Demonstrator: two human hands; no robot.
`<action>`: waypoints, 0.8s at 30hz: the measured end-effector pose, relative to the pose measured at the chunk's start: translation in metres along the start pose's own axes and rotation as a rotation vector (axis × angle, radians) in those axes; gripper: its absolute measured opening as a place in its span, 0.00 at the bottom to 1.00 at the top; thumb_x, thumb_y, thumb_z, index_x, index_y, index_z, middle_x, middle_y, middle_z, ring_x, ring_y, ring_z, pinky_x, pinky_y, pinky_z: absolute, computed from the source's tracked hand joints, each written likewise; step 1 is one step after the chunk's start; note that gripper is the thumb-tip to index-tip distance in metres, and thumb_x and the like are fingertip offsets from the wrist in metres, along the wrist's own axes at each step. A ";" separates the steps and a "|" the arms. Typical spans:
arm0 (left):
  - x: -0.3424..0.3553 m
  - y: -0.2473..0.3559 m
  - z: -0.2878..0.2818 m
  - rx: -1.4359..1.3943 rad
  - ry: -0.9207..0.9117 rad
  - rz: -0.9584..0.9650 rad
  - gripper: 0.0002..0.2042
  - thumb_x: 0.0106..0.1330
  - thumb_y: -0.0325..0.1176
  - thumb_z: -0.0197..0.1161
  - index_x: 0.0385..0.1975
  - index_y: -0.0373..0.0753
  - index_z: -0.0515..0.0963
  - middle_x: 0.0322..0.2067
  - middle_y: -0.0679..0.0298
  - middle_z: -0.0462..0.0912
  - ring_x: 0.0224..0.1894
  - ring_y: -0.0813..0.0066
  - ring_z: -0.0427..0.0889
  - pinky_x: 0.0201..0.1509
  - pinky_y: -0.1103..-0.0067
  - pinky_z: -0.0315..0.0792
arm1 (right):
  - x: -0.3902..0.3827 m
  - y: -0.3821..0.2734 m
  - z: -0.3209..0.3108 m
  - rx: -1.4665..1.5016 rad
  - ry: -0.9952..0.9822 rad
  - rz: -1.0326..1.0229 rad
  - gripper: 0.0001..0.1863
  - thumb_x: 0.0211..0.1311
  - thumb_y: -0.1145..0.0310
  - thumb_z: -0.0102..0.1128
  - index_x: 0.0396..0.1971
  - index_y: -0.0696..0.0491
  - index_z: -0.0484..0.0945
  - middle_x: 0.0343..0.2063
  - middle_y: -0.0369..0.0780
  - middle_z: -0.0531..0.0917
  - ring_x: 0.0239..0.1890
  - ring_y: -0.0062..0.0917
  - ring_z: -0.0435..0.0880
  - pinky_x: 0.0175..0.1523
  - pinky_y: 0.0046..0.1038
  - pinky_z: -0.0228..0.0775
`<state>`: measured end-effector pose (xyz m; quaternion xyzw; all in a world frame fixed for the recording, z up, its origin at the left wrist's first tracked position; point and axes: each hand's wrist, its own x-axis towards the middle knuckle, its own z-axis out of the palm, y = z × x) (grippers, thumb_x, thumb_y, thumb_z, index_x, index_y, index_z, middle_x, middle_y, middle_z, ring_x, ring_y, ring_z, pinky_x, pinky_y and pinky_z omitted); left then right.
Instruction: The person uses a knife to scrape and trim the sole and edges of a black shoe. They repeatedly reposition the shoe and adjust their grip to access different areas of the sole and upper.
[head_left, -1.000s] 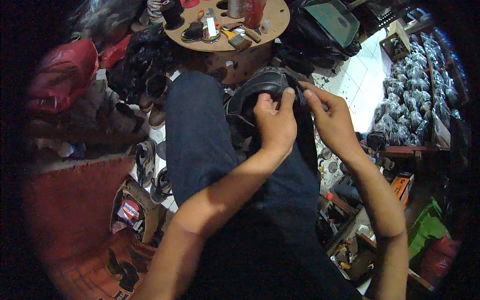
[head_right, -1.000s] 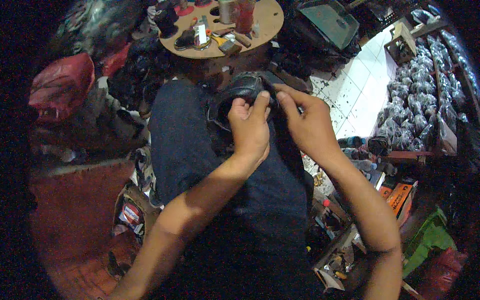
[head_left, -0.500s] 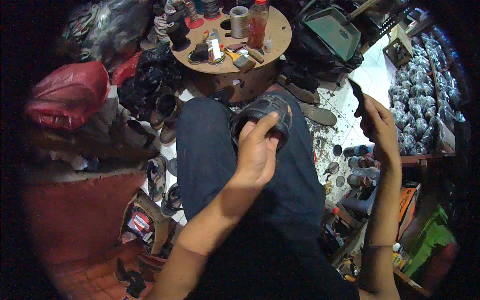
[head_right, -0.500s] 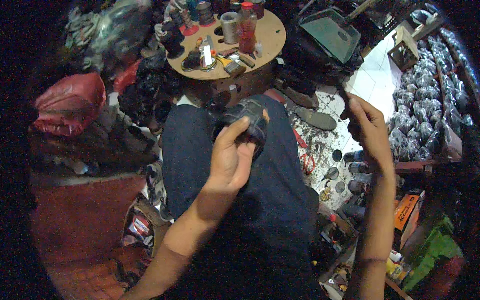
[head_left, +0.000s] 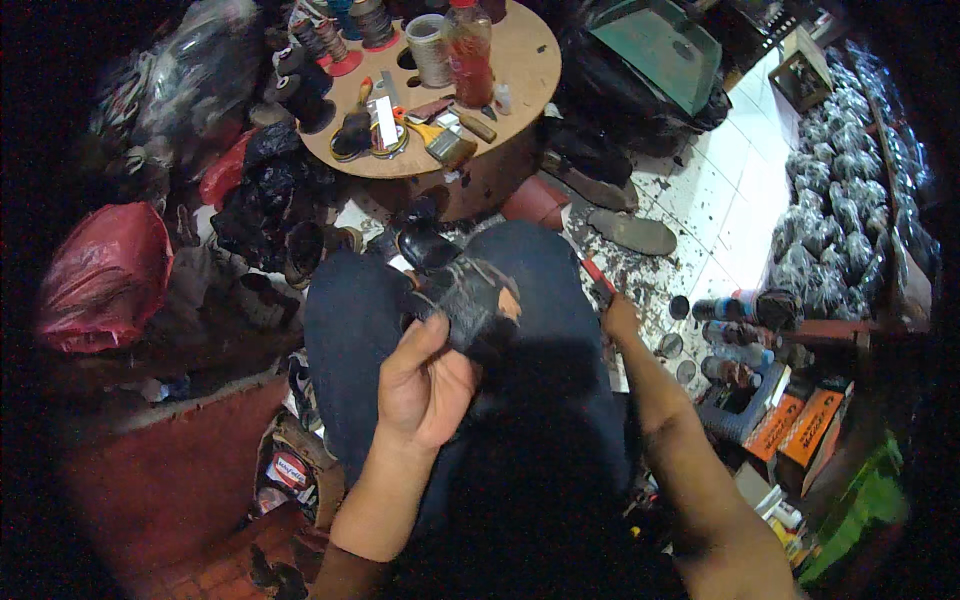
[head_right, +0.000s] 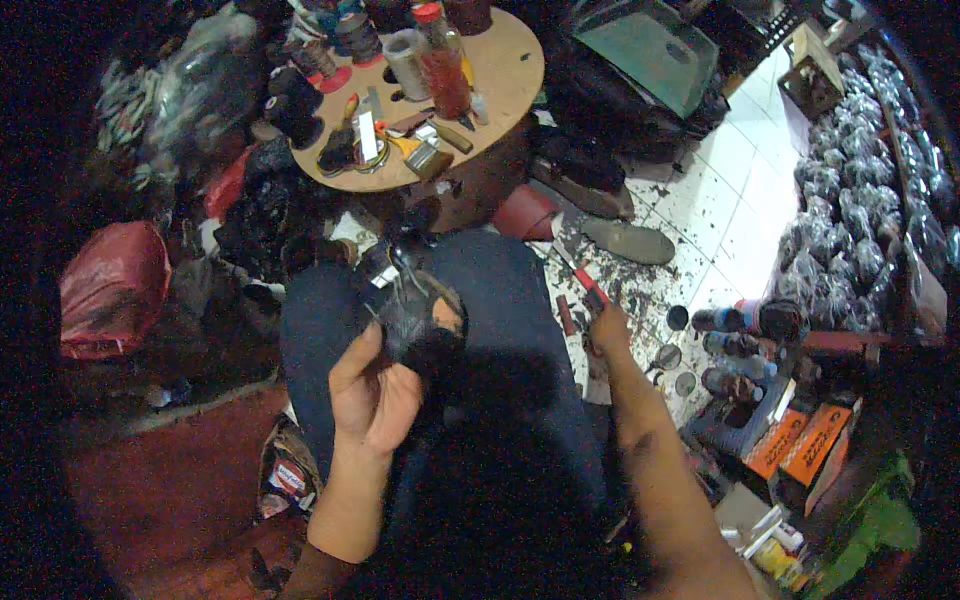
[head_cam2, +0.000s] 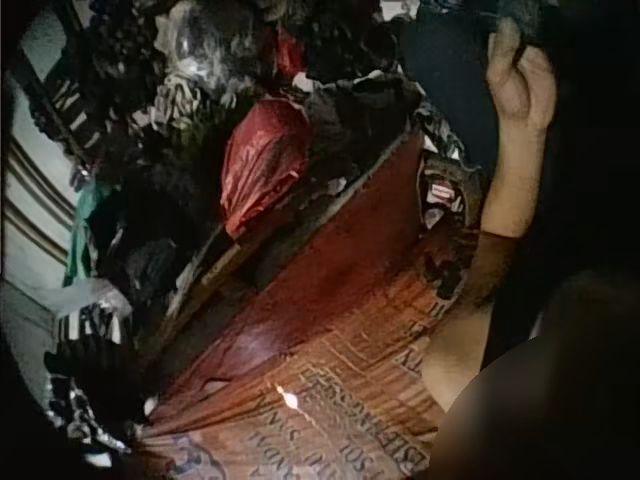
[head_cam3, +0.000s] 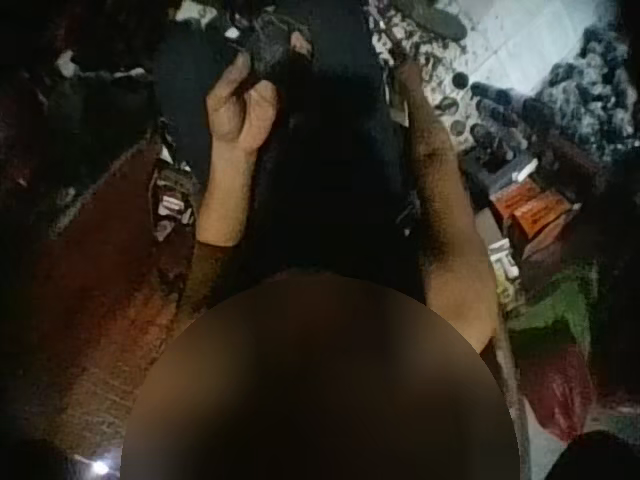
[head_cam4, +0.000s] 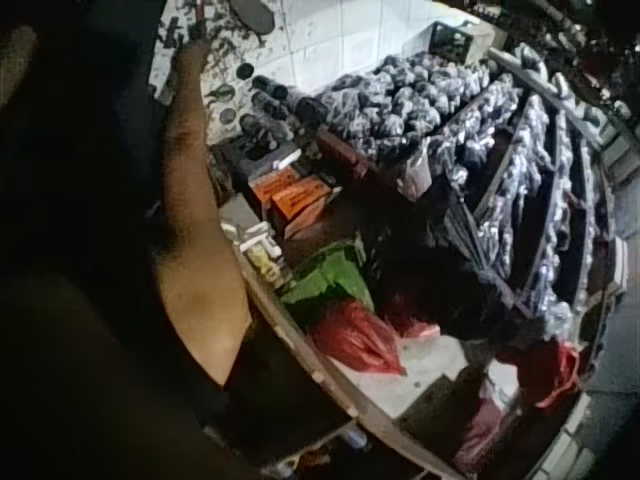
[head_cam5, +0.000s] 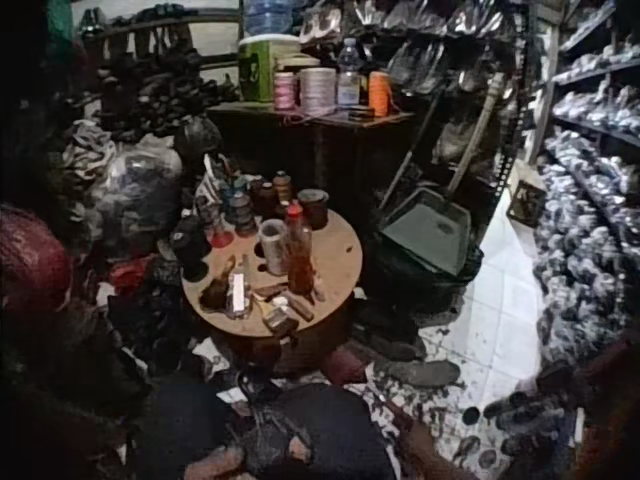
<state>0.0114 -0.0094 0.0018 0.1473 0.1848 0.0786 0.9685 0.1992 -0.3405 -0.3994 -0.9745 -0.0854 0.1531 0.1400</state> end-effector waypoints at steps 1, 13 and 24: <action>0.001 0.001 0.000 0.010 0.001 -0.015 0.29 0.75 0.35 0.60 0.71 0.27 0.63 0.70 0.44 0.71 0.73 0.49 0.69 0.80 0.58 0.59 | -0.002 0.000 0.003 -0.025 -0.029 0.033 0.26 0.65 0.60 0.63 0.58 0.59 0.75 0.49 0.56 0.83 0.51 0.55 0.84 0.55 0.53 0.75; 0.016 0.002 0.006 -0.202 -0.012 -0.113 0.40 0.69 0.30 0.68 0.78 0.50 0.53 0.68 0.53 0.70 0.72 0.52 0.69 0.80 0.57 0.59 | 0.026 -0.030 -0.007 -0.086 0.258 -0.034 0.24 0.69 0.53 0.63 0.55 0.56 0.79 0.53 0.54 0.80 0.57 0.52 0.78 0.58 0.57 0.70; 0.022 -0.003 0.012 -0.100 0.049 -0.034 0.38 0.69 0.30 0.68 0.76 0.38 0.54 0.69 0.51 0.69 0.74 0.53 0.68 0.81 0.57 0.59 | 0.098 -0.047 -0.001 -0.245 -0.087 -0.066 0.21 0.70 0.49 0.61 0.37 0.54 0.87 0.36 0.50 0.88 0.42 0.48 0.89 0.49 0.50 0.80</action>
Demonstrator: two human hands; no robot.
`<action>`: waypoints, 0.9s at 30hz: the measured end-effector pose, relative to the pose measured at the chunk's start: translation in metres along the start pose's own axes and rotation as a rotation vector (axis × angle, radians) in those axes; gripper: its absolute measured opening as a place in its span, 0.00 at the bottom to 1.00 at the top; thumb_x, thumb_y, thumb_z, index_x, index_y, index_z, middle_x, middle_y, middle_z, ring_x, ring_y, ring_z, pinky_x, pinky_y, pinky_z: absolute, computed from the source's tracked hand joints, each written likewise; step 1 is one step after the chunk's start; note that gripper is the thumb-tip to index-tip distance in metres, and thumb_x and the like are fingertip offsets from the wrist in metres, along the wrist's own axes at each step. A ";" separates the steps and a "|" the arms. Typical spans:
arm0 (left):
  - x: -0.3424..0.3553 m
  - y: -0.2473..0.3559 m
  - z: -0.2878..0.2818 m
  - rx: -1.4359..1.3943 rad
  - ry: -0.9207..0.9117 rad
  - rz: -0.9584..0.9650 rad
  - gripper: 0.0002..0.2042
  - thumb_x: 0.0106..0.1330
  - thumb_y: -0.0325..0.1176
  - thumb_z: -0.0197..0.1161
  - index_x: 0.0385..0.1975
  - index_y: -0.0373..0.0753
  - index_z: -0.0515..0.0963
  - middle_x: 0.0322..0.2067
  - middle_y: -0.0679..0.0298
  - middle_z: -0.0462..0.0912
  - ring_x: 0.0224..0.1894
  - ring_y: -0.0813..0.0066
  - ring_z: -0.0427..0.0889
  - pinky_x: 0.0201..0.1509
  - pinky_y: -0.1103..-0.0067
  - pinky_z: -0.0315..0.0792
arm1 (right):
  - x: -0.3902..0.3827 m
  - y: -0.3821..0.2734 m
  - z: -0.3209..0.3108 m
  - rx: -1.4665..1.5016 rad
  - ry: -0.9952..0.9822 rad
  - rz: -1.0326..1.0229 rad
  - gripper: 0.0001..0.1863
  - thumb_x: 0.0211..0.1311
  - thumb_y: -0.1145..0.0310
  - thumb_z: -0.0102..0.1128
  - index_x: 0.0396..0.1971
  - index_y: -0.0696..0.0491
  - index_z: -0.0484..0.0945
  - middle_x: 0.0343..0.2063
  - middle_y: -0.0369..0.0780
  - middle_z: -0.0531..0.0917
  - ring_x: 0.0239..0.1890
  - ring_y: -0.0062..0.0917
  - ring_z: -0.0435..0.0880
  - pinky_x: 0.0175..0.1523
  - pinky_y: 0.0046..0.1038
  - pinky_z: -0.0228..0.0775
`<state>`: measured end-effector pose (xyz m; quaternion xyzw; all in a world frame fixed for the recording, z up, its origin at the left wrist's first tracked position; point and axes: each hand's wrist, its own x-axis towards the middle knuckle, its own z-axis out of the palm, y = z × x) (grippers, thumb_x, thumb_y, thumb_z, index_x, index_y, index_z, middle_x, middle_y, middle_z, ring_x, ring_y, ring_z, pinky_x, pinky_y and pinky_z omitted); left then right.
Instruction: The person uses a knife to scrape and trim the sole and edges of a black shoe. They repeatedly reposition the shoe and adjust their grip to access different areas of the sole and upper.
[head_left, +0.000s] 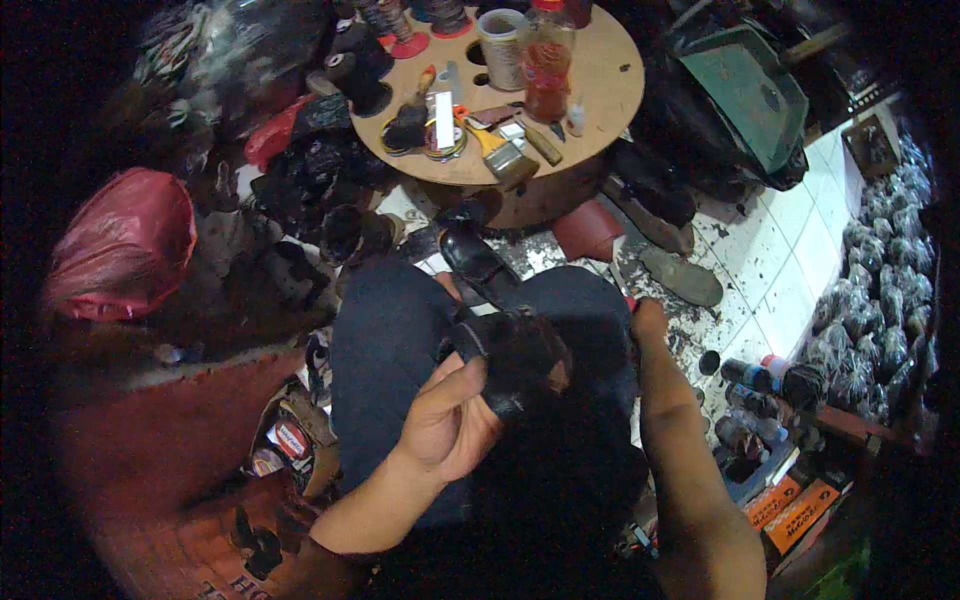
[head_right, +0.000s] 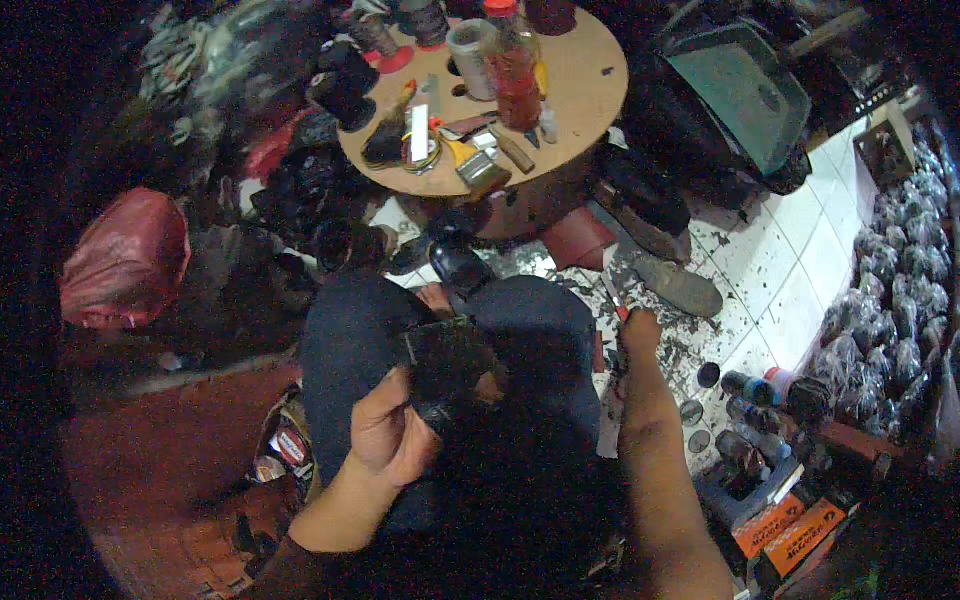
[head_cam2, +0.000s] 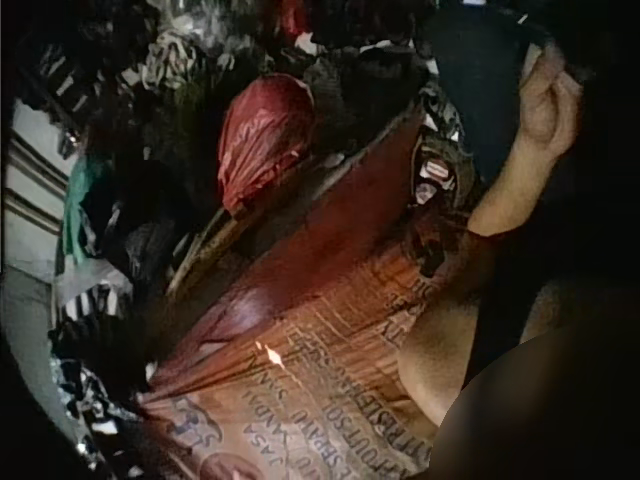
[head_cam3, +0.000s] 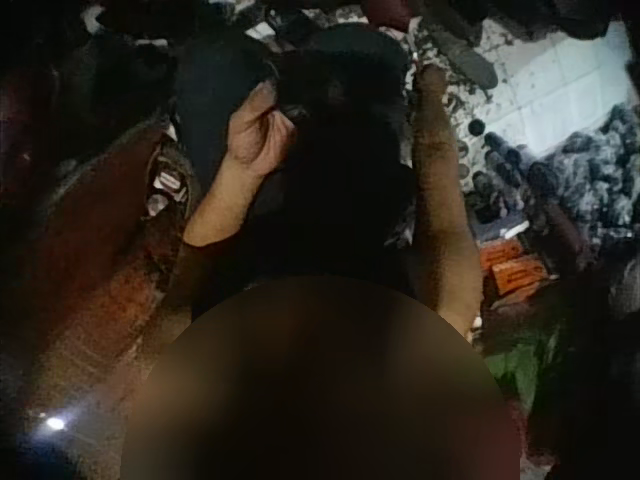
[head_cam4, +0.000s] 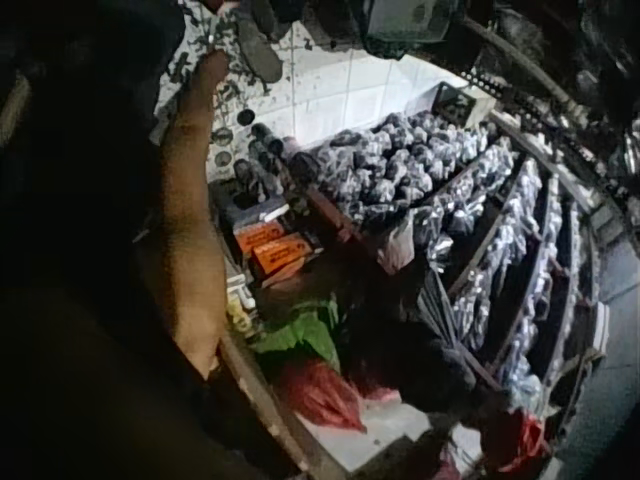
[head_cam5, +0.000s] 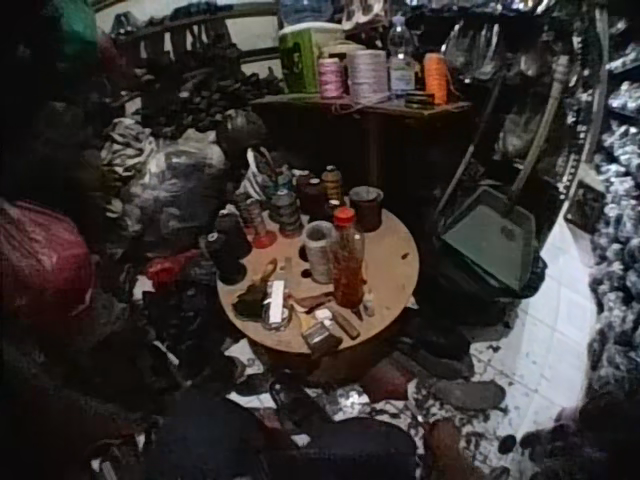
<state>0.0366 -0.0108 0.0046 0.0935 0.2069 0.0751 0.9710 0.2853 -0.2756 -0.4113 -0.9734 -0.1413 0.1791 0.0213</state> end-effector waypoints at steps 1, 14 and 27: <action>0.000 0.000 0.000 0.015 -0.009 0.015 0.38 0.70 0.30 0.68 0.76 0.39 0.54 0.69 0.50 0.69 0.73 0.53 0.68 0.80 0.57 0.60 | 0.001 -0.001 -0.001 -0.025 -0.001 -0.006 0.25 0.73 0.46 0.56 0.36 0.55 0.87 0.37 0.51 0.88 0.42 0.48 0.89 0.48 0.51 0.80; -0.011 -0.008 0.002 0.204 -0.001 0.039 0.24 0.75 0.38 0.62 0.64 0.30 0.71 0.57 0.53 0.82 0.61 0.61 0.81 0.71 0.66 0.72 | -0.008 0.025 -0.048 0.539 0.370 -0.171 0.18 0.67 0.60 0.68 0.51 0.55 0.84 0.43 0.48 0.87 0.47 0.42 0.86 0.54 0.40 0.76; -0.034 -0.027 -0.002 0.453 -0.086 0.150 0.19 0.76 0.32 0.56 0.62 0.30 0.73 0.55 0.55 0.82 0.58 0.69 0.81 0.68 0.73 0.70 | -0.271 -0.091 -0.320 0.986 0.471 -0.285 0.17 0.79 0.67 0.54 0.60 0.61 0.76 0.49 0.42 0.81 0.49 0.26 0.78 0.56 0.29 0.71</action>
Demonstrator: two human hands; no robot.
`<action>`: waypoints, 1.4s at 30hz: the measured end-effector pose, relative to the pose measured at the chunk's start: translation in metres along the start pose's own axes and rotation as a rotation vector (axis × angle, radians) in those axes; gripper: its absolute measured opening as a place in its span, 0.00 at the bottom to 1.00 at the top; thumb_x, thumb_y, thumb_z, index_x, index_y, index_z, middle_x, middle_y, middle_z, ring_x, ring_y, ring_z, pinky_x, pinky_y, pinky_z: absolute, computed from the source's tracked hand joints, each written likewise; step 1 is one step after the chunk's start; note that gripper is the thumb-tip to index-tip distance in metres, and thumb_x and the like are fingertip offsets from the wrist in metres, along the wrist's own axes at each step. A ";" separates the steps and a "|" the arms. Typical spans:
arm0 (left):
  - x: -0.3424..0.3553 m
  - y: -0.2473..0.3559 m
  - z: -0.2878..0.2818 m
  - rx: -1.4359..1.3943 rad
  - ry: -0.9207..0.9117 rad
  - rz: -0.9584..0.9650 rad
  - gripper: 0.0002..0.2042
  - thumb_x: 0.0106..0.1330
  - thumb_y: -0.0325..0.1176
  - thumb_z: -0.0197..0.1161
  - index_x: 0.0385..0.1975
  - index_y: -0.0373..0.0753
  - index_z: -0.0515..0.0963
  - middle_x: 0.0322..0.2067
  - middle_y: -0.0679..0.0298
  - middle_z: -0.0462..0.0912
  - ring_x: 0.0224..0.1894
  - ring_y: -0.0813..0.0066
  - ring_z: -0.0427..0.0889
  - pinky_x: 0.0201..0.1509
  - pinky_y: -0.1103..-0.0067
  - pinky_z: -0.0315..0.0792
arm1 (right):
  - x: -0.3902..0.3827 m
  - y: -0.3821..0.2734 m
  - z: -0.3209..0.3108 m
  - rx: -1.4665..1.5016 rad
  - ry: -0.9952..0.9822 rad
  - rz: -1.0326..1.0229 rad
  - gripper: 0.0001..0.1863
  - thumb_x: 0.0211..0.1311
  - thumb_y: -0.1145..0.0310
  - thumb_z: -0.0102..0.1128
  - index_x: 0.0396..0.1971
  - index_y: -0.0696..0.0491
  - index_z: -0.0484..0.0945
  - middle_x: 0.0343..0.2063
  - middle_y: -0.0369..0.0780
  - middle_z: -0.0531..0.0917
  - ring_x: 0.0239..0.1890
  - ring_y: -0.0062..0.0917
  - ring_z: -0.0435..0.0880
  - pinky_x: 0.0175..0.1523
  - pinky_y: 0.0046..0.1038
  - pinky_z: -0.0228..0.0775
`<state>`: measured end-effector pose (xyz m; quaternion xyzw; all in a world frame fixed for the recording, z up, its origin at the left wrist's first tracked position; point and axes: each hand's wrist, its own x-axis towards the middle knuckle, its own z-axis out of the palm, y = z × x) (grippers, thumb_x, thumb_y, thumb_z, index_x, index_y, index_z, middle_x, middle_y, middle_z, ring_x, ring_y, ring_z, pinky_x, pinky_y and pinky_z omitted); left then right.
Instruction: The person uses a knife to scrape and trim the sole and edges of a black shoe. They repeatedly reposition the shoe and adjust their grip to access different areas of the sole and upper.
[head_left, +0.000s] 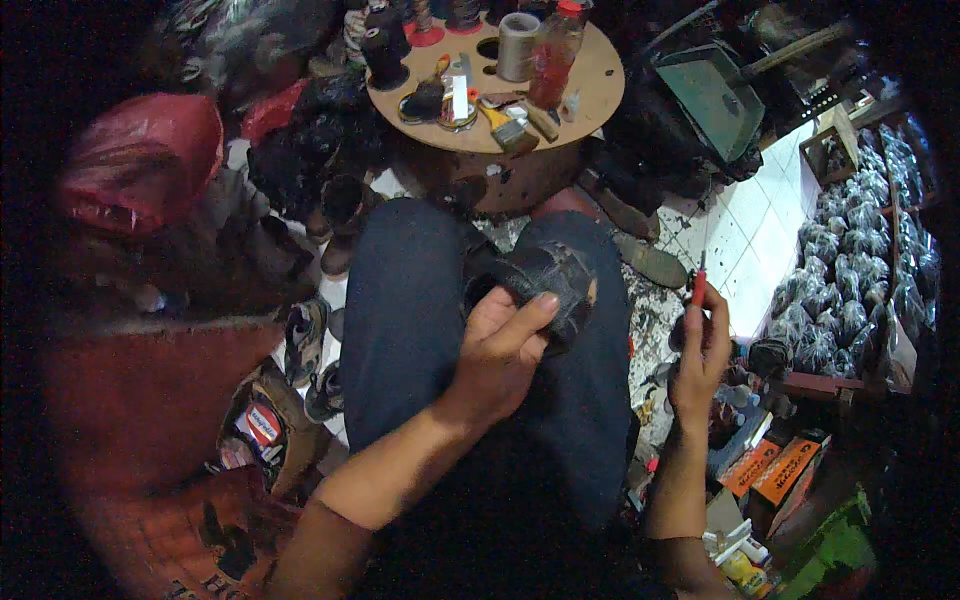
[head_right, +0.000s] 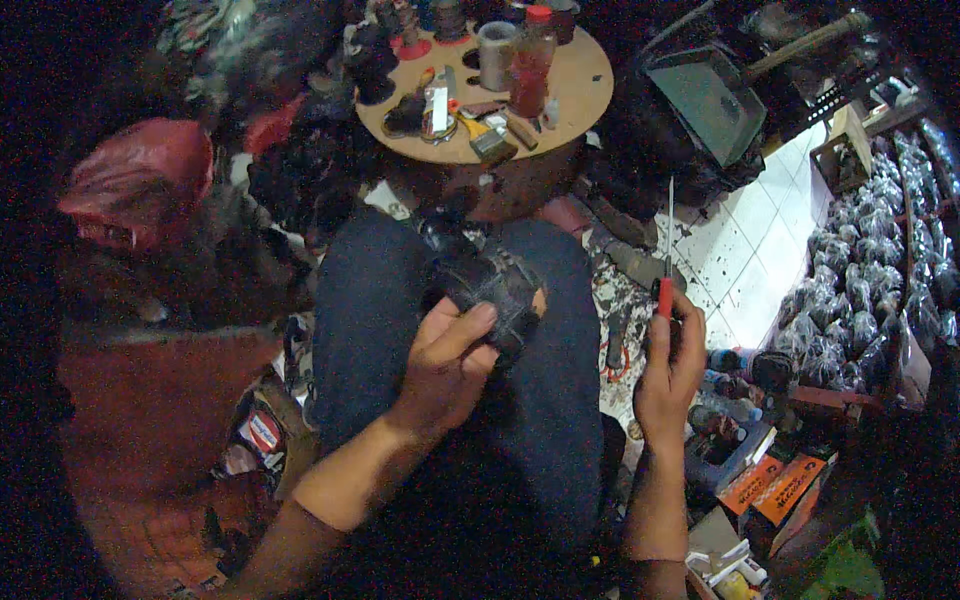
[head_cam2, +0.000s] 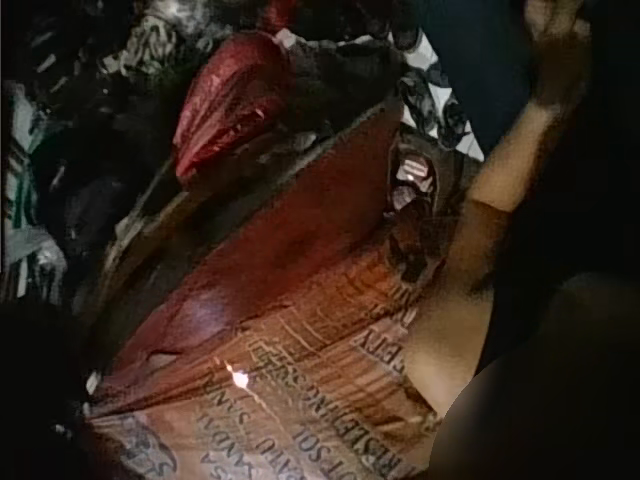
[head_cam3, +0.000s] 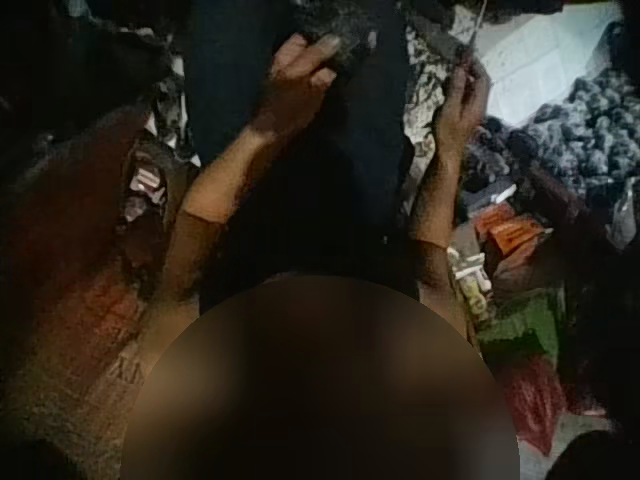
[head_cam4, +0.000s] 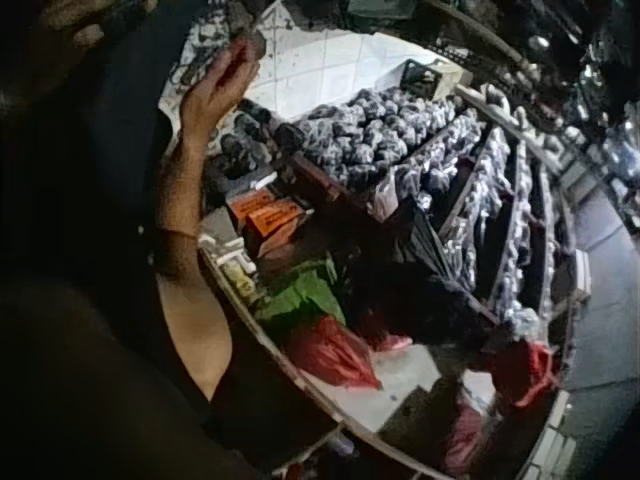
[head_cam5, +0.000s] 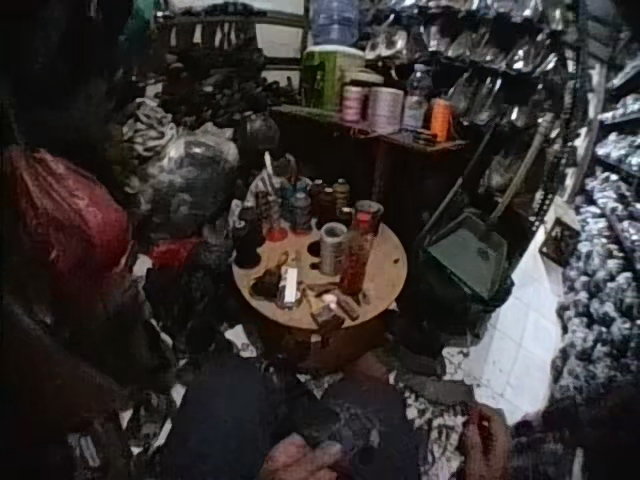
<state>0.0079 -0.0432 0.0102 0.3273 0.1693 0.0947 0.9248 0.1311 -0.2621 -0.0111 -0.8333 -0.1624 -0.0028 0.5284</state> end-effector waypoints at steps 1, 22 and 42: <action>-0.002 -0.002 -0.002 -0.027 -0.031 0.031 0.18 0.76 0.31 0.56 0.62 0.30 0.72 0.56 0.55 0.82 0.59 0.68 0.81 0.69 0.72 0.70 | -0.010 -0.027 -0.005 -0.035 -0.031 -0.009 0.17 0.78 0.69 0.55 0.59 0.61 0.77 0.47 0.43 0.81 0.48 0.26 0.79 0.55 0.29 0.71; -0.011 -0.021 -0.019 -0.321 -0.146 0.070 0.17 0.72 0.22 0.64 0.59 0.35 0.76 0.56 0.57 0.84 0.58 0.67 0.83 0.67 0.67 0.75 | -0.071 -0.116 0.003 -0.507 -0.273 -0.350 0.26 0.64 0.73 0.71 0.63 0.45 0.83 0.37 0.42 0.82 0.30 0.29 0.85 0.34 0.30 0.79; -0.011 -0.027 -0.010 -0.187 -0.051 0.049 0.14 0.72 0.23 0.64 0.56 0.34 0.76 0.53 0.56 0.85 0.55 0.68 0.85 0.65 0.70 0.77 | -0.062 -0.091 0.018 -0.640 -0.211 -0.384 0.29 0.62 0.68 0.73 0.65 0.38 0.81 0.35 0.40 0.80 0.26 0.32 0.83 0.30 0.32 0.77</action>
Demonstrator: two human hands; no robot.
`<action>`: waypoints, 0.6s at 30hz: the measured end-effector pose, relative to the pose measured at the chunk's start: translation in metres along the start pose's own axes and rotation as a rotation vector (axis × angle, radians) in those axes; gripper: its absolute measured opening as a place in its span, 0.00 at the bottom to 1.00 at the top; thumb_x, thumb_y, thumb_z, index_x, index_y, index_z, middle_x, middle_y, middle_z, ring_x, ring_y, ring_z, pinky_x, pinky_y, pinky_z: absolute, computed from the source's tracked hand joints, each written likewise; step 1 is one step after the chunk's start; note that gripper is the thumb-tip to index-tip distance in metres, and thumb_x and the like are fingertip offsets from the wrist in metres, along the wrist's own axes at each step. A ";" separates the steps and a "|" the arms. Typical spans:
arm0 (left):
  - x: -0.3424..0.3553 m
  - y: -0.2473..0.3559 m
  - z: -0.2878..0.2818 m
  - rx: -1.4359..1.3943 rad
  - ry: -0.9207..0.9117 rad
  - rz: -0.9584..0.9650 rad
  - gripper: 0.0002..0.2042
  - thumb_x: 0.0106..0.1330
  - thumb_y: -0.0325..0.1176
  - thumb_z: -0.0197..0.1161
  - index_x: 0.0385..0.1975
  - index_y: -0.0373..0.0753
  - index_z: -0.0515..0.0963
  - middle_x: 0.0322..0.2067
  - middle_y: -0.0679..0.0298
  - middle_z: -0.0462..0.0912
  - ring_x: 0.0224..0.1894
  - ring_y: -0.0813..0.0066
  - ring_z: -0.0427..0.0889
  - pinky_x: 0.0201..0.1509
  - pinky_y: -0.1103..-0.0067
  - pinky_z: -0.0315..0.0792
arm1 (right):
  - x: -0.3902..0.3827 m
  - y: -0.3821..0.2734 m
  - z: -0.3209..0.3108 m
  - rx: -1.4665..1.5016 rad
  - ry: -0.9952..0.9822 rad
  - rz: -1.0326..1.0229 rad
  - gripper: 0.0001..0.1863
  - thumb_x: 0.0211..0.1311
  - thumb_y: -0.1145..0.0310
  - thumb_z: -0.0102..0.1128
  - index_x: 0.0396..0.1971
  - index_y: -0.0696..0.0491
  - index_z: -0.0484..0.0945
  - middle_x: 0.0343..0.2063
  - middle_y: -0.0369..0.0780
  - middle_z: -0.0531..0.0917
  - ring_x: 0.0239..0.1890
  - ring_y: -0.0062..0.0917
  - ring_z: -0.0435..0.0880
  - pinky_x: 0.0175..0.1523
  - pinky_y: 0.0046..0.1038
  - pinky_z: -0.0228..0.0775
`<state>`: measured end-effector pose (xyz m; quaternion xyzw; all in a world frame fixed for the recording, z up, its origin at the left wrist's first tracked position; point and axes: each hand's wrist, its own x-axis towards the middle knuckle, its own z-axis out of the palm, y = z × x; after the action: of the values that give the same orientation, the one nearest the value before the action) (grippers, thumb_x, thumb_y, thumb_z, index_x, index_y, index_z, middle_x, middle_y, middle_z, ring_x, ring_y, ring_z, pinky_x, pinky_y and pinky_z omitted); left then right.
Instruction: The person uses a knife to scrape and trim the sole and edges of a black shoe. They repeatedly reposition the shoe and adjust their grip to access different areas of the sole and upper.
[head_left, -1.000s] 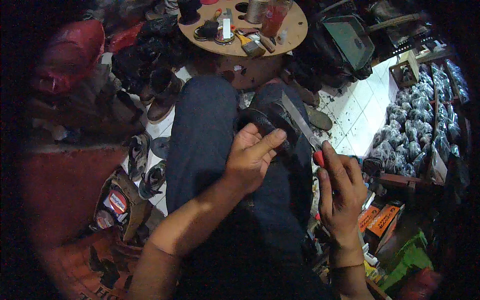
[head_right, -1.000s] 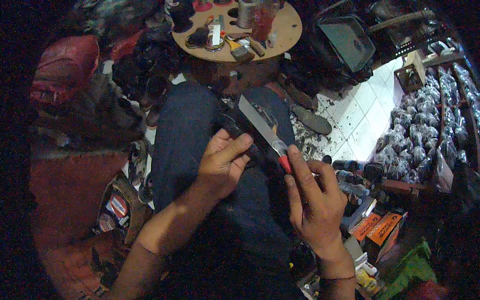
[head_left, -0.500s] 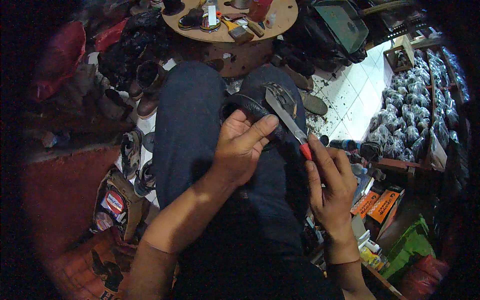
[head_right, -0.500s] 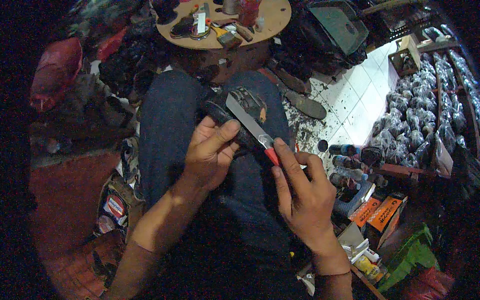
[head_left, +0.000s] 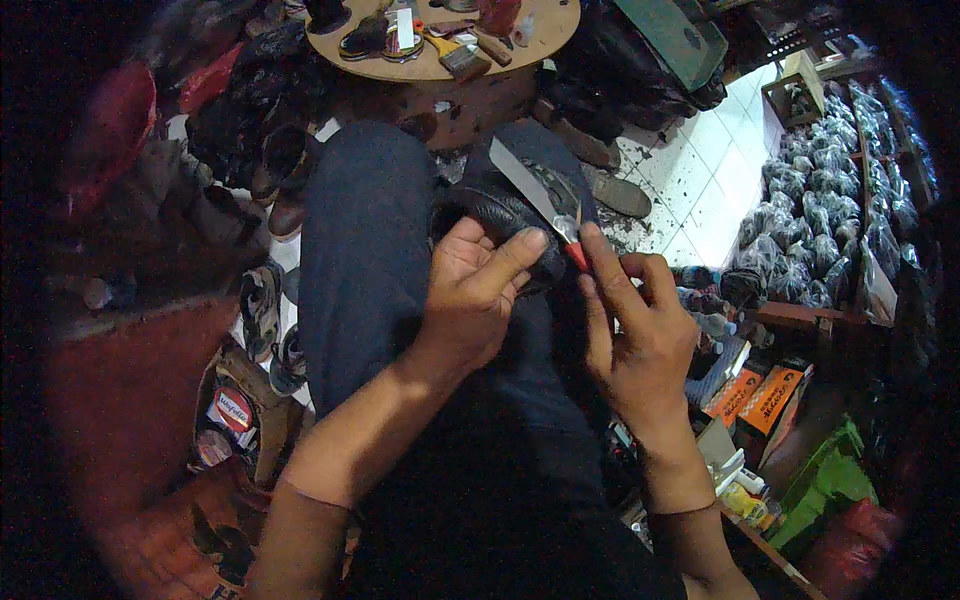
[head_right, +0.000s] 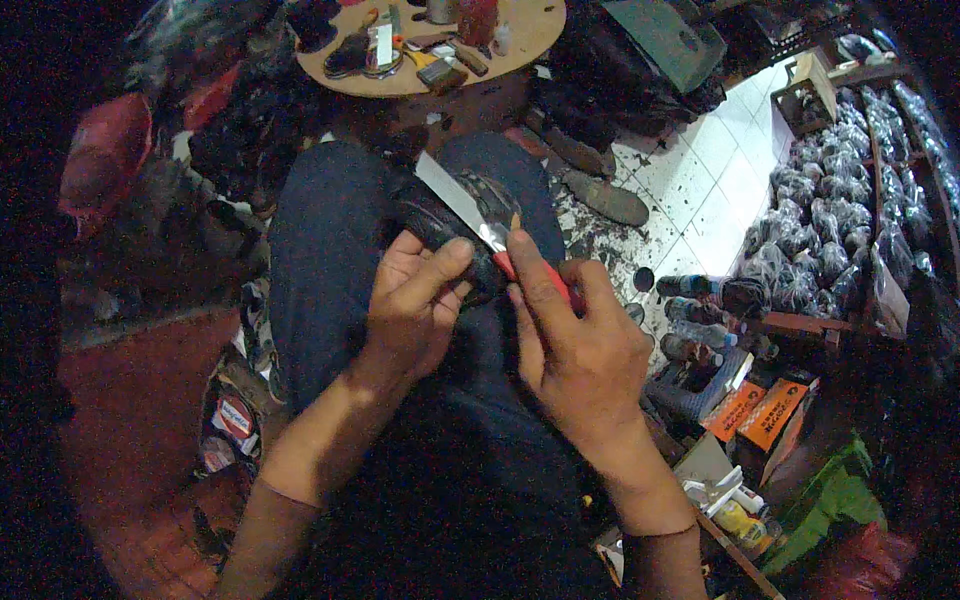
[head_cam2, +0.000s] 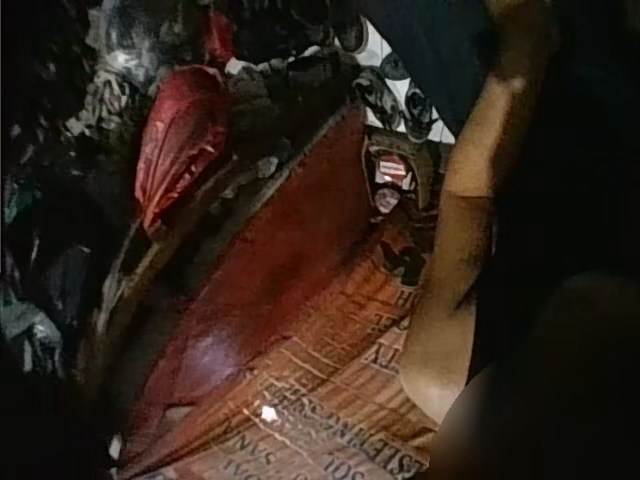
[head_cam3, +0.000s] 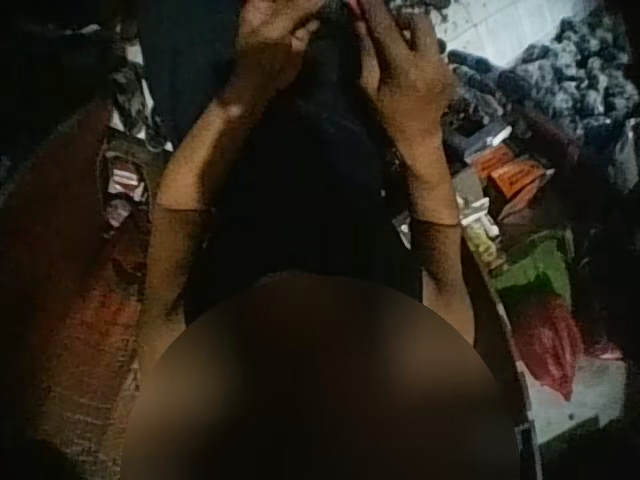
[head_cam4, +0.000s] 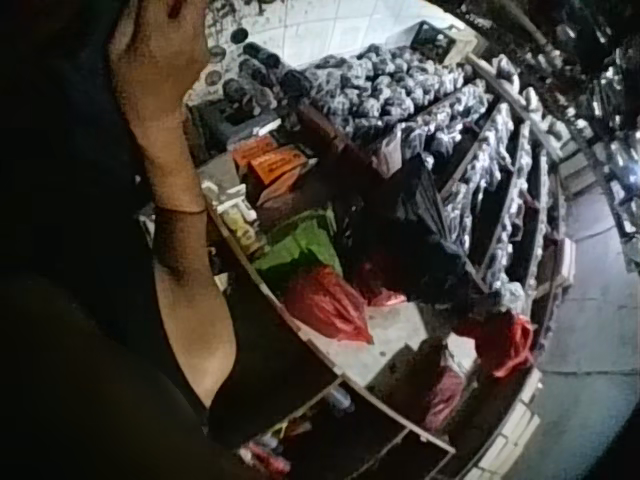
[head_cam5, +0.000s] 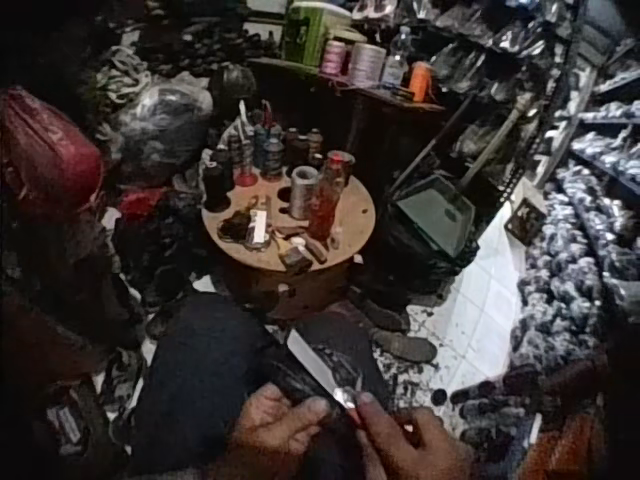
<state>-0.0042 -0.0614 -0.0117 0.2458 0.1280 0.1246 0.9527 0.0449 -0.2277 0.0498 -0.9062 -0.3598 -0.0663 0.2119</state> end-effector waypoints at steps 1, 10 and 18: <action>0.000 0.000 0.000 0.028 0.024 -0.012 0.14 0.72 0.23 0.64 0.56 0.34 0.76 0.52 0.56 0.85 0.54 0.68 0.85 0.64 0.70 0.77 | -0.002 0.002 -0.002 -0.010 -0.039 0.021 0.29 0.62 0.68 0.73 0.64 0.38 0.81 0.35 0.40 0.80 0.26 0.32 0.83 0.30 0.32 0.77; 0.000 -0.010 0.001 0.068 0.007 0.054 0.14 0.72 0.23 0.65 0.55 0.33 0.77 0.51 0.57 0.86 0.51 0.72 0.85 0.60 0.75 0.79 | -0.002 0.012 0.004 0.036 -0.014 0.020 0.26 0.64 0.69 0.70 0.63 0.38 0.82 0.33 0.39 0.79 0.25 0.32 0.82 0.29 0.33 0.76; 0.001 -0.014 0.002 0.063 0.092 0.053 0.14 0.71 0.23 0.66 0.55 0.33 0.77 0.49 0.59 0.86 0.50 0.74 0.85 0.58 0.76 0.79 | -0.010 0.014 -0.004 0.062 0.102 -0.039 0.26 0.62 0.71 0.72 0.61 0.40 0.84 0.35 0.39 0.81 0.27 0.30 0.85 0.32 0.30 0.79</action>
<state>-0.0003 -0.0734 -0.0175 0.2728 0.1692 0.1568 0.9340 0.0477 -0.2447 0.0461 -0.8875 -0.3678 -0.1055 0.2568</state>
